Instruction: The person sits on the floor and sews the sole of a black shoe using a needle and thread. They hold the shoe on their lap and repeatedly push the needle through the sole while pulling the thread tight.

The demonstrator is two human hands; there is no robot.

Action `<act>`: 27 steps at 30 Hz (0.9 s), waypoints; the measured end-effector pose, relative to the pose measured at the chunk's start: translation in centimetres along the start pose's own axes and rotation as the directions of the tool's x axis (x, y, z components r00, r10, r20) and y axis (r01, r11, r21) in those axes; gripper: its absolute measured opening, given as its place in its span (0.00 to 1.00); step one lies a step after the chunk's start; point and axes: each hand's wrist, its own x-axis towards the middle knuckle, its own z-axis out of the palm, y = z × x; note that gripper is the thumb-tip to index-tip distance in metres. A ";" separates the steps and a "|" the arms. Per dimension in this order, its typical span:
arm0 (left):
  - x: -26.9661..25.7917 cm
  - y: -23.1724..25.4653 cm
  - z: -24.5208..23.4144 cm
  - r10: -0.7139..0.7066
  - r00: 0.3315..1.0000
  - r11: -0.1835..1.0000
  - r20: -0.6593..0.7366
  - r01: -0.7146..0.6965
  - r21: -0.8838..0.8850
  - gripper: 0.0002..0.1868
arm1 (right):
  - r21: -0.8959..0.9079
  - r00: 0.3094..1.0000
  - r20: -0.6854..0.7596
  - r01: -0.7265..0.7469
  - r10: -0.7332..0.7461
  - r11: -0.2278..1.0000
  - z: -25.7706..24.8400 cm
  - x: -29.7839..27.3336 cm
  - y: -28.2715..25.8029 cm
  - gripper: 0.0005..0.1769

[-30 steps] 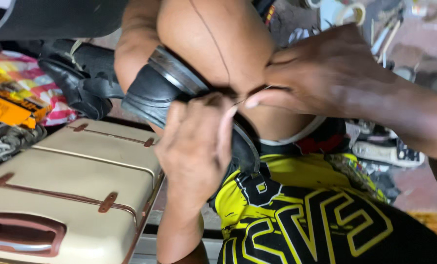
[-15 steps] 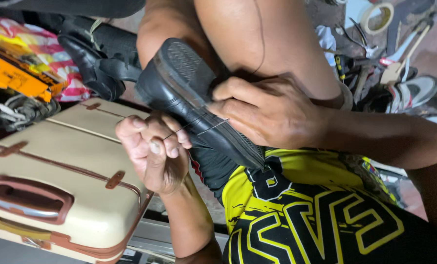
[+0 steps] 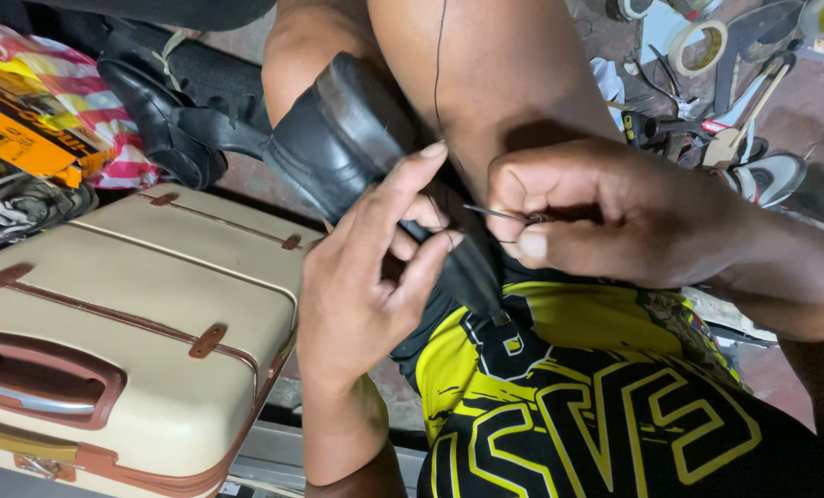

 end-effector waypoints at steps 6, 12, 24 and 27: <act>0.0 -0.3 0.7 0.063 0.997 0.996 -0.036 -0.060 0.068 0.44 | -0.575 0.961 -0.249 -0.046 -0.122 0.817 2.1 3.8 -0.1 0.17; -0.8 -0.9 1.5 -0.010 0.998 1.000 -0.067 0.009 -0.014 0.51 | -0.912 0.817 -0.065 0.185 -0.573 0.367 0.8 4.1 -1.3 0.12; 0.7 -0.3 1.2 0.026 0.998 1.000 -0.057 -0.026 0.008 0.52 | -0.820 0.788 -0.440 -0.156 -0.431 0.551 -3.6 -1.6 -0.6 0.09; 0.7 -0.3 1.6 0.024 0.998 1.000 -0.059 -0.023 0.017 0.53 | -0.877 0.713 -0.374 -0.064 -0.593 0.477 -4.0 -0.7 -0.3 0.09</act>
